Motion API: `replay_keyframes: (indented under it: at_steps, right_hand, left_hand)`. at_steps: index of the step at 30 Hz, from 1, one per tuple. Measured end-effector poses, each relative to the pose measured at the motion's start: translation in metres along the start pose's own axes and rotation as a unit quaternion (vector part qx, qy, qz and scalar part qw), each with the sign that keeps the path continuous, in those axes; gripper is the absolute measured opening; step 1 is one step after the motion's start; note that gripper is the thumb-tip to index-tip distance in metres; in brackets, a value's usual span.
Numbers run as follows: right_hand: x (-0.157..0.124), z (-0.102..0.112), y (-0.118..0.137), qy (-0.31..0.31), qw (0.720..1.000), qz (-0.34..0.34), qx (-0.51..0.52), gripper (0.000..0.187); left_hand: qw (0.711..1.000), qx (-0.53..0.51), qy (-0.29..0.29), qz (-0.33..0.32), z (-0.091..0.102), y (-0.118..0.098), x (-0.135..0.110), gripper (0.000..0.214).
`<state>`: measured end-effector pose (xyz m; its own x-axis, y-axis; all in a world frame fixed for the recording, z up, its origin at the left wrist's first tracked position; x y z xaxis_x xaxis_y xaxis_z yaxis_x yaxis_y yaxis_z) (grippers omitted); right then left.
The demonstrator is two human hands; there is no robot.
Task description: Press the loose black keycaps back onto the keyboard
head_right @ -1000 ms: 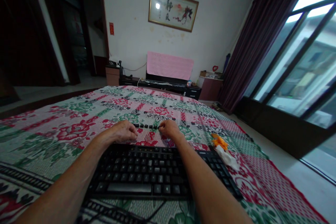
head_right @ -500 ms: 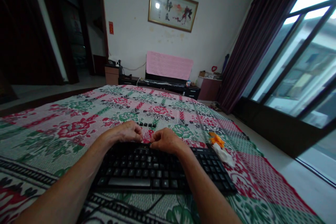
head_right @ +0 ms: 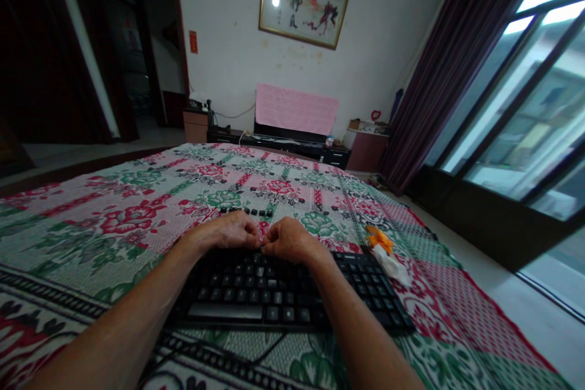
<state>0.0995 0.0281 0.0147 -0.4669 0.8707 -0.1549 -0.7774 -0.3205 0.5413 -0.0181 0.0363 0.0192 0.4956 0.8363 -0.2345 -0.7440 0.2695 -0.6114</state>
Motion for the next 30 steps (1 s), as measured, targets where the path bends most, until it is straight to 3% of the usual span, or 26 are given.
replay_keyframes:
  at_steps: [4,13,23,27,30]
  right_hand:
    - [0.001,0.000,0.001,0.001,1.000,0.002,-0.002,0.021]
    - [0.003,0.001,-0.007,0.017,0.999,0.040,0.025,0.026]
    - [0.008,-0.003,-0.013,0.013,0.999,-0.004,0.032,0.014]
    - [0.005,-0.003,-0.008,0.015,0.998,0.041,0.035,0.020]
    - [0.000,0.004,-0.006,-0.041,0.996,0.074,0.012,0.028]
  left_hand:
    - [1.000,0.014,0.004,-0.004,-0.002,0.002,0.002,0.021]
    - [0.997,0.034,-0.040,0.064,-0.004,0.004,0.009,0.023]
    - [0.994,0.037,-0.064,0.080,-0.011,0.014,0.019,0.018]
    - [0.995,0.041,-0.072,0.056,-0.010,0.011,0.017,0.020]
    - [0.995,0.039,-0.082,0.035,-0.002,0.012,0.012,0.022]
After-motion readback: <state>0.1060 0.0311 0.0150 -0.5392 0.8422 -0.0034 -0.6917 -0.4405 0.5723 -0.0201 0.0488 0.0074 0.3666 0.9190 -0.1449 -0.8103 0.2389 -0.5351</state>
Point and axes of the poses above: each hand's wrist, its own x-axis towards the middle knuckle, its own z-axis out of the back of the hand, y = z × x, the point moved 5 cm from there along x, towards the middle knuckle, and after that the axes turned 4 degrees about y, right-handed, at the moved point
